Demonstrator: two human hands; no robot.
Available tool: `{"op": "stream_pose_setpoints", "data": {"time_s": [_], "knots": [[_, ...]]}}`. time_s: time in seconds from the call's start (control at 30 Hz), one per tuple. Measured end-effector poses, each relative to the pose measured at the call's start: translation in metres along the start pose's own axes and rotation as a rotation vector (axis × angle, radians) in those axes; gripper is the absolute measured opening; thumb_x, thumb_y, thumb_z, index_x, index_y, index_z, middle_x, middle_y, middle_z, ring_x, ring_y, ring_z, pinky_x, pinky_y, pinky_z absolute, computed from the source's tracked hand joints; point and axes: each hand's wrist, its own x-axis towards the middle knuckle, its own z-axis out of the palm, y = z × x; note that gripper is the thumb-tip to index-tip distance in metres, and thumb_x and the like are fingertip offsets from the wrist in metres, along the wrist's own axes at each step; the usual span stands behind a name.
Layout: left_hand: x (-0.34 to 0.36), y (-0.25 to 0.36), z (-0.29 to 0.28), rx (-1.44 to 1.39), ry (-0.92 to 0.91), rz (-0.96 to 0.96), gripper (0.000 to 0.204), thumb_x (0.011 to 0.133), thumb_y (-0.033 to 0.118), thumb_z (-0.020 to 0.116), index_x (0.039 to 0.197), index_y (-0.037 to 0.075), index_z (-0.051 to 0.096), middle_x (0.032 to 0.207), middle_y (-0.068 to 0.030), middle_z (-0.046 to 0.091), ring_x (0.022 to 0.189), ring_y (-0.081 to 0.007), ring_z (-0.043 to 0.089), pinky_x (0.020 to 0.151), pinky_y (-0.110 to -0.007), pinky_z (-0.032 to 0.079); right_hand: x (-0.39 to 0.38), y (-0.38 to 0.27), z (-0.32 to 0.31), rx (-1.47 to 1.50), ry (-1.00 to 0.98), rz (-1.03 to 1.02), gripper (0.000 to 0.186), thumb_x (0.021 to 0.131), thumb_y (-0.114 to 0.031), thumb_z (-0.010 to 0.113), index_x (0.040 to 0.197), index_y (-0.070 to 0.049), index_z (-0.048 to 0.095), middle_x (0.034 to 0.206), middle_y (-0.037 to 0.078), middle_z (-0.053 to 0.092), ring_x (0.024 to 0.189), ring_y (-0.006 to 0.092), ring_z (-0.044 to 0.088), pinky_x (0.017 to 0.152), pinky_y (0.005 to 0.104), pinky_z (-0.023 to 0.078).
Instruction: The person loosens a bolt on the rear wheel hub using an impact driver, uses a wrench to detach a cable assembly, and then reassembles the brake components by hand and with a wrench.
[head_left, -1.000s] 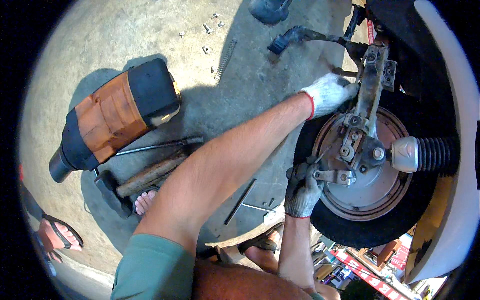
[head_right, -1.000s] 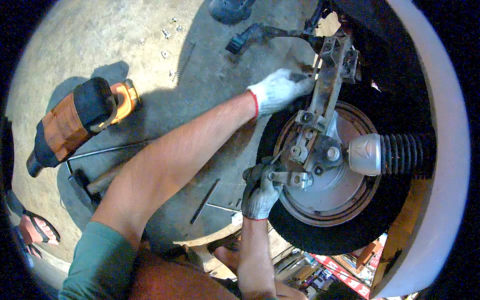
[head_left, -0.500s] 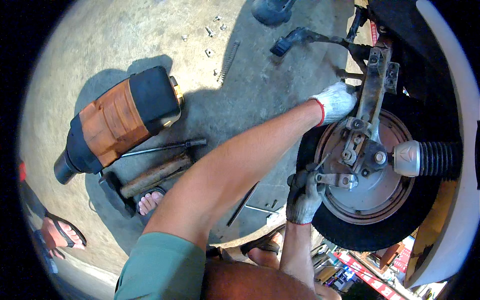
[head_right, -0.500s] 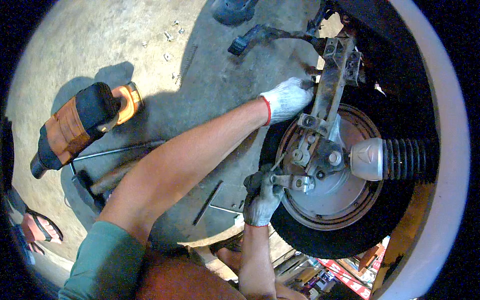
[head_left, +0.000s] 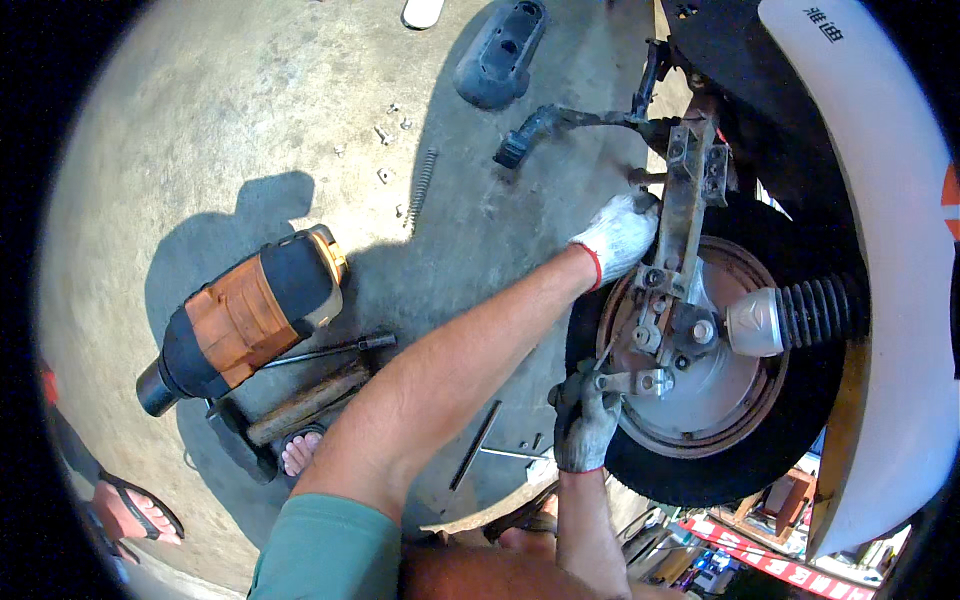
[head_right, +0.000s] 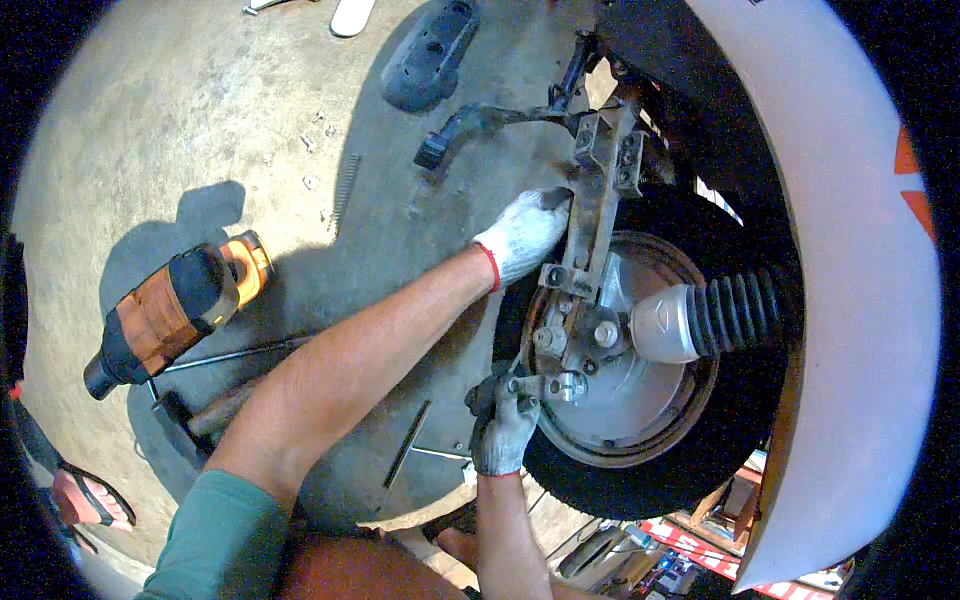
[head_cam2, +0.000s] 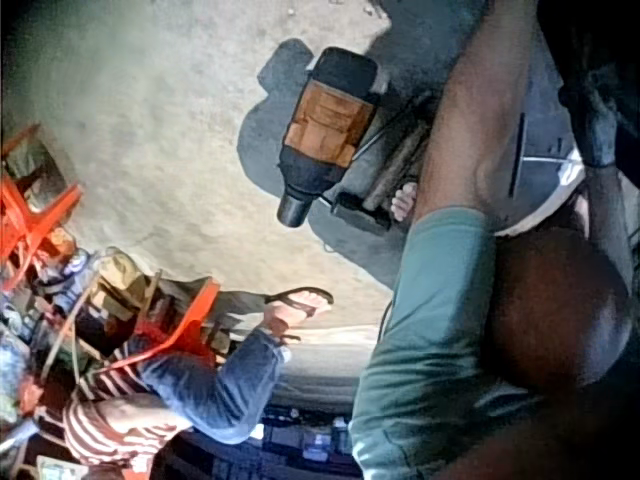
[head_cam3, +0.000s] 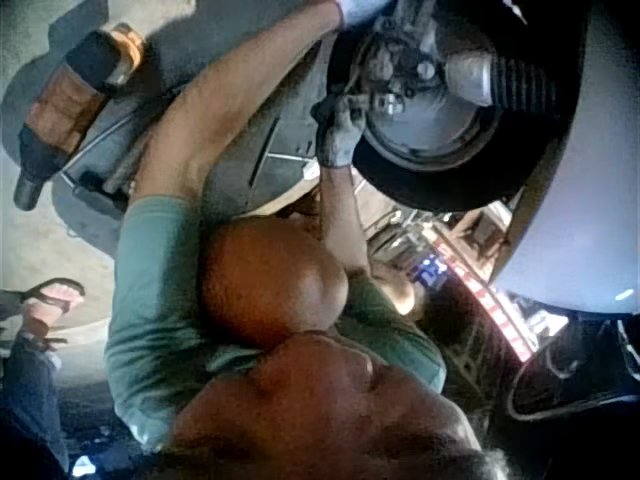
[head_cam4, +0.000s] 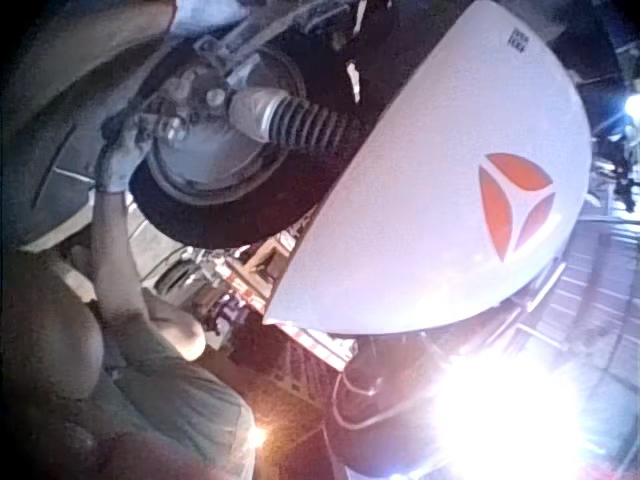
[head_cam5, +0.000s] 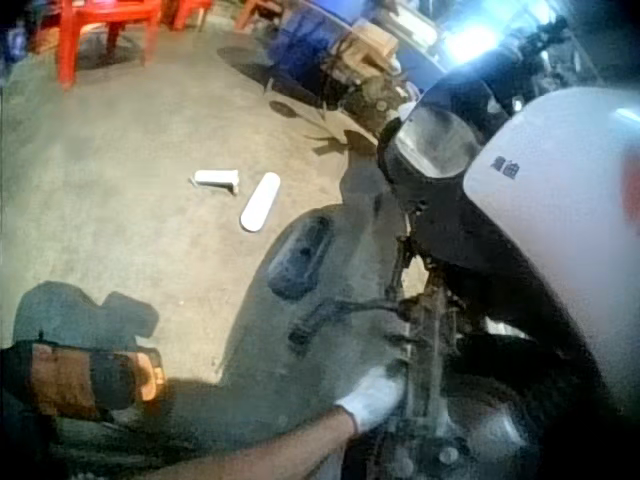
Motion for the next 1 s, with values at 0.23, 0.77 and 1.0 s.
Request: {"op": "stream_pose_setpoints", "data": {"time_s": [0.23,0.77,1.0], "knots": [[-0.069,-0.003,-0.021,0.141,-0.084,-0.100,0.038,0.092,0.028,0.051,0.110,-0.005,0.059,0.101,-0.0195,0.067,0.095,-0.0277,0.063,0.083,-0.037,0.047,0.000,-0.002,0.000,0.028,0.058,0.032,0.029,0.085,-0.022,0.069,0.106,-0.007,0.055,0.069,-0.002,0.052,0.058,0.0116,0.047,0.056,0.0299,0.041],[-0.111,-0.004,-0.008,0.269,-0.212,-0.163,0.029,0.083,0.024,0.057,0.102,0.001,0.059,0.102,-0.0259,0.062,0.100,-0.0427,0.057,0.084,-0.045,0.047,0.003,0.002,-0.006,-0.068,0.082,-0.041,0.011,0.086,-0.011,0.063,0.091,-0.005,0.055,0.068,0.002,0.053,0.057,0.0108,0.050,0.051,0.0267,0.041],[-0.110,-0.007,-0.007,0.196,-0.193,-0.244,0.031,0.084,0.023,0.058,0.106,0.002,0.057,0.105,-0.0242,0.063,0.102,-0.0409,0.058,0.085,-0.046,0.047,0.005,0.000,-0.006,-0.123,0.097,-0.059,0.010,0.087,-0.009,0.060,0.082,-0.006,0.052,0.062,0.001,0.049,0.050,0.0110,0.044,0.048,0.0273,0.038]]}}
